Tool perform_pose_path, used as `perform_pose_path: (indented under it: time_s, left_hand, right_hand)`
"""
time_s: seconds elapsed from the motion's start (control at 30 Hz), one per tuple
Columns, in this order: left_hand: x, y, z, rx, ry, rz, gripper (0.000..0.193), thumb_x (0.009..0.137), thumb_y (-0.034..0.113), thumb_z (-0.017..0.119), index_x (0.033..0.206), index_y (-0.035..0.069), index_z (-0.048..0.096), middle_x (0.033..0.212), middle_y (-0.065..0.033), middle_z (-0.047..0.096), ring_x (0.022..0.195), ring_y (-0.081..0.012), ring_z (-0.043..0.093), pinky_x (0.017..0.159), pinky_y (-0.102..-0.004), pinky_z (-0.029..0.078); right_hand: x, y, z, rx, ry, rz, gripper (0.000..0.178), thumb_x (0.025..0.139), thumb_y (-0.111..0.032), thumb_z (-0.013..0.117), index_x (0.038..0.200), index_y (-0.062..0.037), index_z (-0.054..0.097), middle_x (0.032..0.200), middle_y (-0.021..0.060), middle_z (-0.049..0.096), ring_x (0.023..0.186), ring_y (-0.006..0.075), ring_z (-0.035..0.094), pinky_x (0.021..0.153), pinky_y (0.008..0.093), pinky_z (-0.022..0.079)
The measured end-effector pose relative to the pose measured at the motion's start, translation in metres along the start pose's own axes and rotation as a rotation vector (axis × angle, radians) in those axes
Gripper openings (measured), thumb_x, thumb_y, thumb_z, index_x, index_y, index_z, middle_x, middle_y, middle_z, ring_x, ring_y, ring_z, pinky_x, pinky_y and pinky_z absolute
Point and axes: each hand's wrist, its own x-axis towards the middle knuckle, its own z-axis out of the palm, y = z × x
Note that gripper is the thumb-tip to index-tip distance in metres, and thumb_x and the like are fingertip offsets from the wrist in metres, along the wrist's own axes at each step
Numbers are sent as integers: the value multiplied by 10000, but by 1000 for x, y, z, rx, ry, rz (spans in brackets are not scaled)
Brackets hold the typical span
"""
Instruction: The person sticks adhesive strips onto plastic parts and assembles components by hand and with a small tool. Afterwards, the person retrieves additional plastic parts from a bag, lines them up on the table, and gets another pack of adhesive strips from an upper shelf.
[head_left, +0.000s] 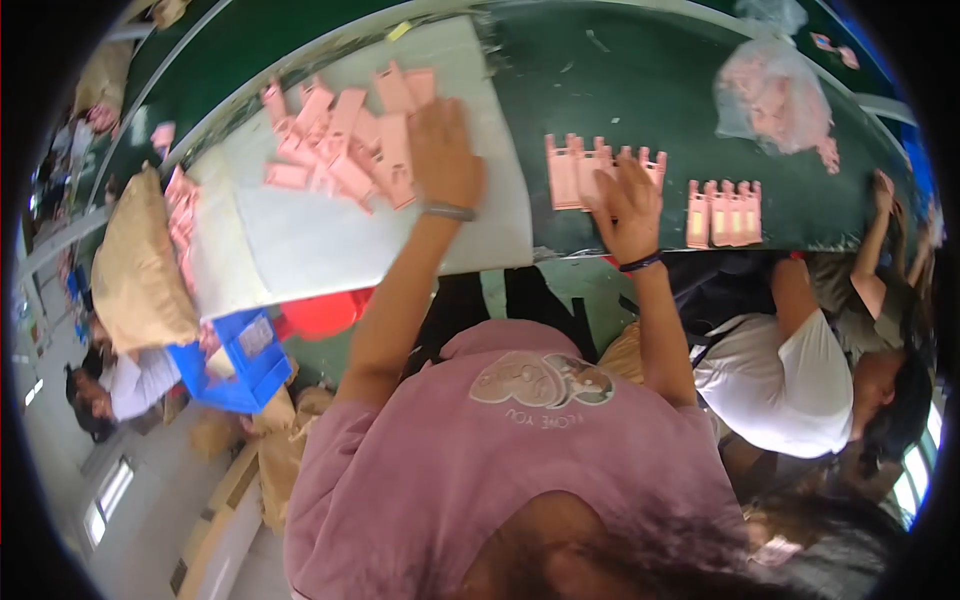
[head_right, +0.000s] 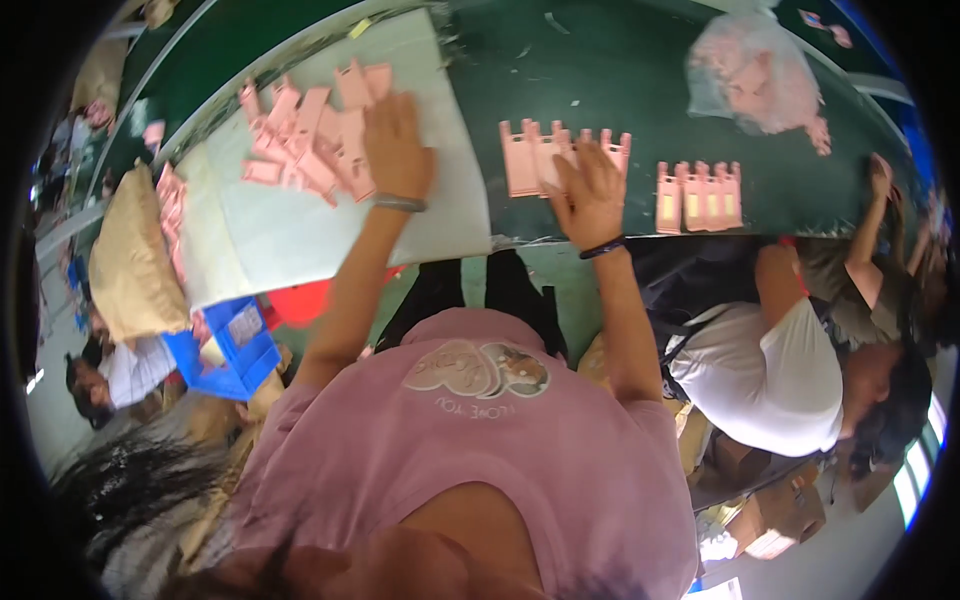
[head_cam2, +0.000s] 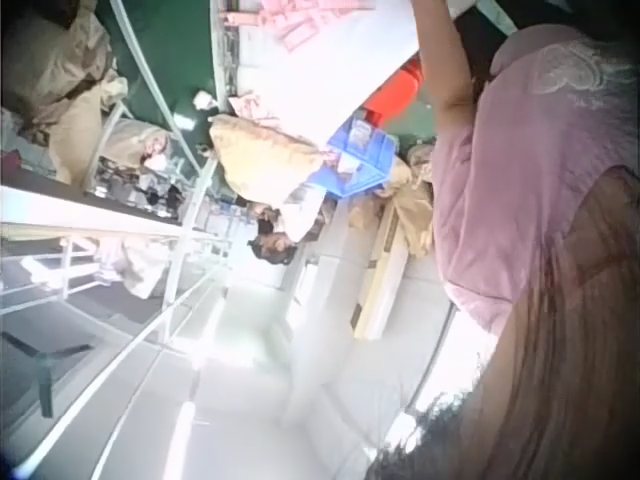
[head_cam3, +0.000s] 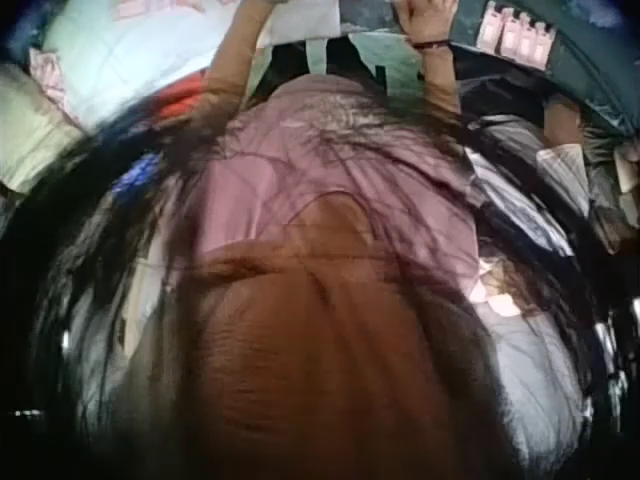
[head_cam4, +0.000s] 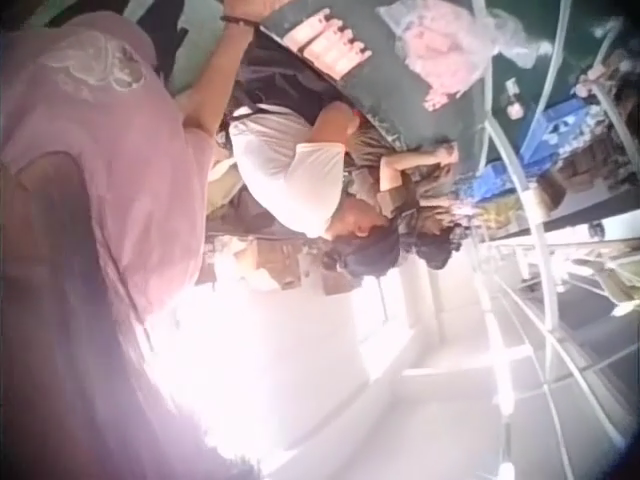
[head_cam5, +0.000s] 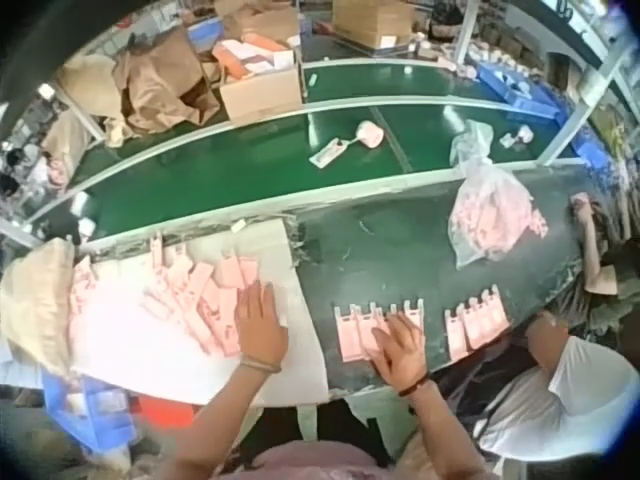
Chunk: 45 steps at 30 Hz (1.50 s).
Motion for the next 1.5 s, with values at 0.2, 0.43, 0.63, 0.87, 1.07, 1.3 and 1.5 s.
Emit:
perform_pose_path:
  time_s: [0.2, 0.43, 0.63, 0.87, 1.07, 1.3, 1.5]
  left_hand:
    - [1, -84, 4, -170, -252, 190, 470, 663, -7, 506, 1124, 50, 583, 1083, -142, 609, 1041, -313, 542, 890, -451, 380]
    - [0, -56, -27, -162, -311, 305, 554, 701, -28, 493, 1225, 141, 548, 1197, -52, 562, 1174, -224, 484, 1079, -483, 236]
    - [-34, 7, -40, -475, -313, 382, 380, 808, 68, 461, 1159, 120, 596, 1176, -59, 580, 1120, -229, 528, 1043, -476, 299]
    - [-36, 14, -28, -583, -201, 338, 507, 709, -27, 545, 1209, 53, 547, 1253, -170, 513, 1151, -367, 486, 991, -470, 375]
    - [-47, -19, -23, -443, -246, 197, 651, 640, -93, 531, 1276, 33, 471, 1283, -176, 491, 1169, -386, 467, 968, -461, 396]
    - [-45, -40, -31, -494, -314, 187, 535, 658, -109, 503, 1177, 21, 514, 1132, -151, 575, 1081, -329, 539, 876, -405, 456]
    - [-9, -46, -33, -1047, -513, -240, 262, 787, -44, 548, 1027, 53, 591, 977, -100, 583, 880, -245, 585, 758, -308, 470]
  right_hand:
    - [4, -8, 17, 86, 74, -75, 330, 740, -211, 657, 1041, -93, 589, 1266, 163, 504, 1197, 385, 453, 1039, 625, 249]
    - [9, -36, 7, 107, 121, 113, 360, 761, -212, 664, 1093, -84, 605, 1242, 161, 500, 1188, 368, 440, 977, 497, 361]
    - [25, -92, 23, 1062, -237, 571, 276, 894, -155, 567, 1120, 3, 549, 906, 95, 629, 711, 171, 648, 630, 307, 524]
    - [13, -72, 42, 1385, -284, 969, 331, 841, -44, 585, 1152, 0, 479, 876, 108, 626, 769, 178, 656, 566, 304, 577]
    - [4, -78, 39, 1079, -296, 807, 256, 871, -28, 575, 1116, -3, 506, 846, 69, 616, 723, 143, 658, 577, 250, 556]
    - [-13, -66, 18, 1231, -66, 887, 248, 860, 34, 553, 1103, 26, 501, 827, 75, 585, 702, 153, 646, 609, 252, 564]
    - [-8, -71, 20, 1297, 88, 883, 253, 886, 12, 557, 1130, 40, 496, 962, 128, 621, 810, 199, 654, 682, 293, 581]
